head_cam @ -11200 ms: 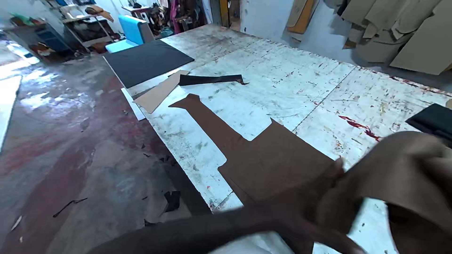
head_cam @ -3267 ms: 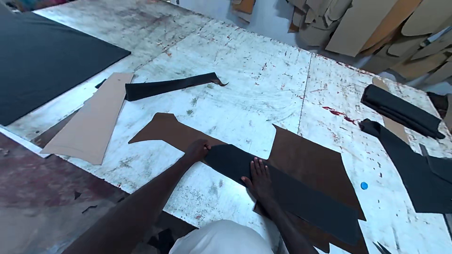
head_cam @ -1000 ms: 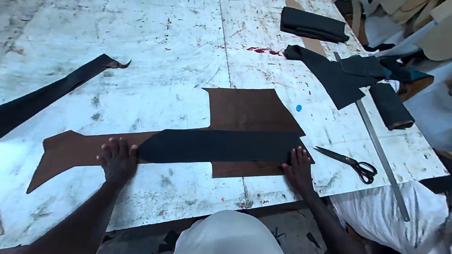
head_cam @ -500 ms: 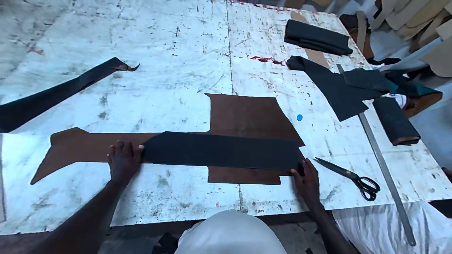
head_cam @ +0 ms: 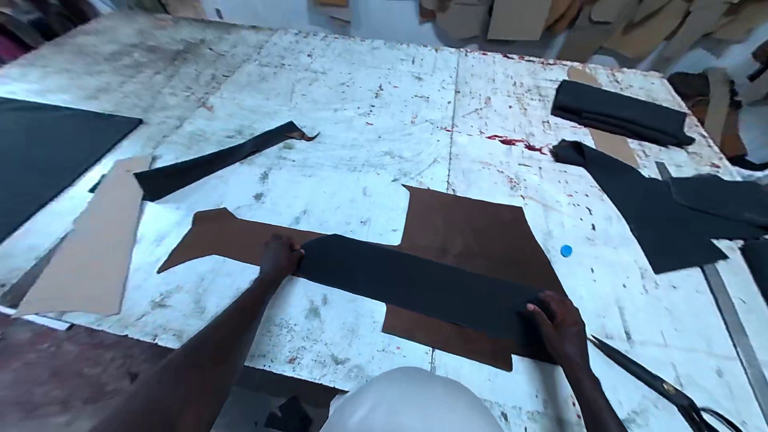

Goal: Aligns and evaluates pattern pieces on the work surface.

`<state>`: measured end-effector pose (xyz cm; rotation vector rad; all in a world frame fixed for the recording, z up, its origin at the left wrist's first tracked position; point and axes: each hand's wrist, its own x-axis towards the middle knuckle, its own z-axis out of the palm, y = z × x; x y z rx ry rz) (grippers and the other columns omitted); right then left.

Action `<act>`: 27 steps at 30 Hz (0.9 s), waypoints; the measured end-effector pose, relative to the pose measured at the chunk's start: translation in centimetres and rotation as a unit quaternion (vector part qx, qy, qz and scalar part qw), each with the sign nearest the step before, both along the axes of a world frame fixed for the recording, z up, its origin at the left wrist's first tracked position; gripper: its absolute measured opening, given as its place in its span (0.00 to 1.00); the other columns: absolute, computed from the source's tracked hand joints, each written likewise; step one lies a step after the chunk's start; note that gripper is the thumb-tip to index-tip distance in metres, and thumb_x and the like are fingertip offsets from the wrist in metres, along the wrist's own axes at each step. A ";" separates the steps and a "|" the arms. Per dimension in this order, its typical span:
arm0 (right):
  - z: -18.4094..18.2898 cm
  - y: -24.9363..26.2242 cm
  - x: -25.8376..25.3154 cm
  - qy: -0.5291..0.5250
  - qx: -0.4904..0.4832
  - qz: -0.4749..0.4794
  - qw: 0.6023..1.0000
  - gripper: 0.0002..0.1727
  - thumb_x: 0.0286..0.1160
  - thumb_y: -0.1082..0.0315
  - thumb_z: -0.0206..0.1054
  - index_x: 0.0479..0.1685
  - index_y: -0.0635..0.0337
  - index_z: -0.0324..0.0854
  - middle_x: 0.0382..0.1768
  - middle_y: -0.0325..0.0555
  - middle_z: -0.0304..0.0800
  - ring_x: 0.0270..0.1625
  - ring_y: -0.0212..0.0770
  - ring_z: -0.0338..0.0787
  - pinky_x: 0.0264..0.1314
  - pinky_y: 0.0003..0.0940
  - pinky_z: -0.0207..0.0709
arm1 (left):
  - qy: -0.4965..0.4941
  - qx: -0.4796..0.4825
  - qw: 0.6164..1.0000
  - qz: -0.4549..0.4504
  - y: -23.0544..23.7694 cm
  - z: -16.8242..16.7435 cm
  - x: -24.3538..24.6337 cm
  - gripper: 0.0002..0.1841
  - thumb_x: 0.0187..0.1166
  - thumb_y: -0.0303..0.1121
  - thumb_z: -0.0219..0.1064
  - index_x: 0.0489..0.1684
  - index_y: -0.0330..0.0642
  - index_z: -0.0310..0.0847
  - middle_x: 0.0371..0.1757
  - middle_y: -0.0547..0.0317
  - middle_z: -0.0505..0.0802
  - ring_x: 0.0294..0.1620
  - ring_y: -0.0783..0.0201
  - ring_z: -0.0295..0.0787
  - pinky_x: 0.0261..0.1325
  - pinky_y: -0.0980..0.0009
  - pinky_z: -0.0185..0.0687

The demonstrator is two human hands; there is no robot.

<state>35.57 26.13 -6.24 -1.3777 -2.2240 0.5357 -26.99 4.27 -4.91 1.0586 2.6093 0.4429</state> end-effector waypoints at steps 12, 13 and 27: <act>0.3 0.4 -5.3 0.045 -0.040 0.107 0.992 0.29 0.78 0.47 0.66 0.65 0.62 0.87 0.75 0.59 0.81 0.78 0.58 0.80 0.78 0.58 0.73 | -0.039 -0.108 0.993 -0.005 1.7 0.4 -1.0 0.14 0.80 0.35 0.70 0.49 0.29 0.84 0.56 0.31 0.88 0.63 0.33 0.84 0.65 0.32 0.76; 0.1 0.2 -5.7 0.051 -0.039 0.112 0.992 0.28 0.78 0.47 0.66 0.64 0.62 0.87 0.75 0.58 0.81 0.77 0.57 0.80 0.78 0.58 0.74 | -0.040 -0.116 0.992 -0.013 1.8 0.6 -1.1 0.14 0.80 0.35 0.70 0.45 0.29 0.85 0.53 0.32 0.89 0.61 0.33 0.85 0.64 0.32 0.77; 13.3 0.2 -20.9 0.128 0.006 0.384 0.914 0.57 0.66 0.39 0.77 0.94 0.56 0.54 0.92 0.46 0.58 0.93 0.45 0.60 0.93 0.48 0.57 | -0.087 0.040 0.856 -0.508 9.5 23.0 14.3 0.07 0.80 0.33 0.67 0.42 0.40 0.89 0.36 0.58 0.93 0.39 0.63 0.90 0.46 0.56 0.86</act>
